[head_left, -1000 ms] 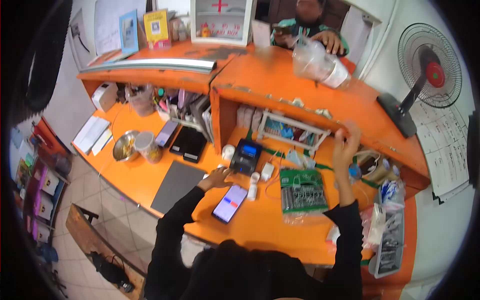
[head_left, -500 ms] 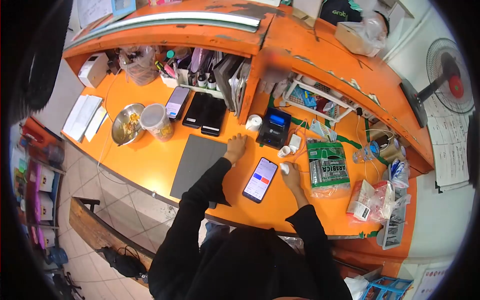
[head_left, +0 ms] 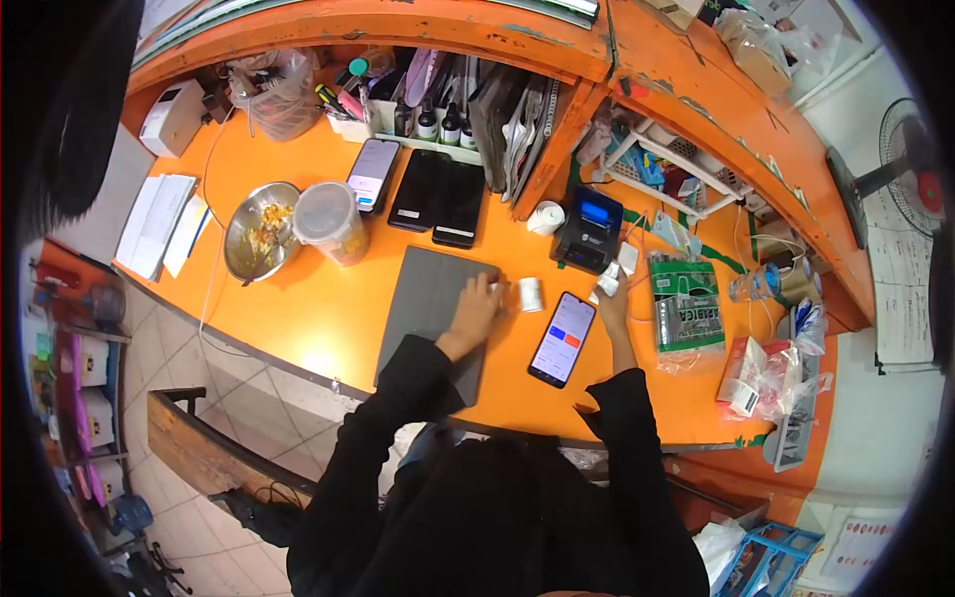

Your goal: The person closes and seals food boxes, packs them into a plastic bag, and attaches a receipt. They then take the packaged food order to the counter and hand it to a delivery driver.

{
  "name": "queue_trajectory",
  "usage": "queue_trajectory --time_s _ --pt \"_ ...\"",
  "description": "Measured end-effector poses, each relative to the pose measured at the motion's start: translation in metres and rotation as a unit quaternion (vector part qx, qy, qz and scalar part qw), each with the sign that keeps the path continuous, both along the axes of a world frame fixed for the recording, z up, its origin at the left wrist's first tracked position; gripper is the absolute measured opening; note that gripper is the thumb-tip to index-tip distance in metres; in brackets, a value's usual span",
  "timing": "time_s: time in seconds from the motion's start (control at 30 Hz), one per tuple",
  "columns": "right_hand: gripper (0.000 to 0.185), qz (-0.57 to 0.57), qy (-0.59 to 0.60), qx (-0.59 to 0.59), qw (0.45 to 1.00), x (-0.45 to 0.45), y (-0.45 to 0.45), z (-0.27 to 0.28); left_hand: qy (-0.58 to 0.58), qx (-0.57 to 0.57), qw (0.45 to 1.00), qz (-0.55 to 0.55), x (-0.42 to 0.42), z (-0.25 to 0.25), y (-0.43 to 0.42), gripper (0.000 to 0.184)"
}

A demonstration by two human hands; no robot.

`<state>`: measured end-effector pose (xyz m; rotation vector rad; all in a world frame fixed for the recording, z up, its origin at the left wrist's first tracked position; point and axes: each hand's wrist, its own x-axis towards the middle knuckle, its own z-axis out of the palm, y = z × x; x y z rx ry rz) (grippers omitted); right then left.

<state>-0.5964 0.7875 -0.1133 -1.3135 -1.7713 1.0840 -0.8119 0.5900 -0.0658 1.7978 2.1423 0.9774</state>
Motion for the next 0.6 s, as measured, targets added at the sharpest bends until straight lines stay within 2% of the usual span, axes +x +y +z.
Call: queue_trajectory --time_s 0.03,0.07,0.17,0.3,0.33,0.37,0.43,0.57,0.6 --pt "0.059 -0.017 -0.018 0.07 0.997 0.0 -0.002 -0.007 0.061 -0.023 0.998 0.008 0.007 -0.006 -0.004 0.038" --pt "0.054 -0.034 -0.007 0.065 0.997 0.003 -0.004 -0.011 0.079 -0.012 0.997 -0.003 0.01 -0.017 -0.002 0.045" --pt "0.041 -0.059 0.013 0.038 0.997 0.013 -0.024 0.01 0.071 0.051 0.996 0.003 0.02 -0.021 0.013 0.051" --pt "0.028 -0.051 0.012 0.044 0.998 0.03 -0.053 0.013 0.045 0.104 0.994 0.006 0.042 -0.022 0.041 0.044" --pt "0.027 -0.043 0.025 0.045 0.998 0.034 -0.064 0.015 0.002 0.113 0.994 0.001 0.051 -0.025 0.048 0.044" --pt "0.025 -0.028 0.071 0.046 0.996 0.037 -0.075 0.018 0.011 0.091 0.996 -0.001 0.056 -0.029 0.053 0.045" --pt "0.025 -0.041 0.063 -0.006 0.997 0.045 -0.096 0.026 0.032 0.046 0.998 -0.004 0.067 -0.037 0.064 0.047" --pt "0.024 -0.049 0.1 -0.024 0.994 0.064 -0.123 0.034 0.032 -0.032 0.999 0.005 0.074 -0.033 0.077 0.043" --pt "0.025 -0.057 0.118 -0.04 0.991 0.069 -0.129 0.038 0.029 0.001 1.0 0.008 0.073 -0.032 0.077 0.038"
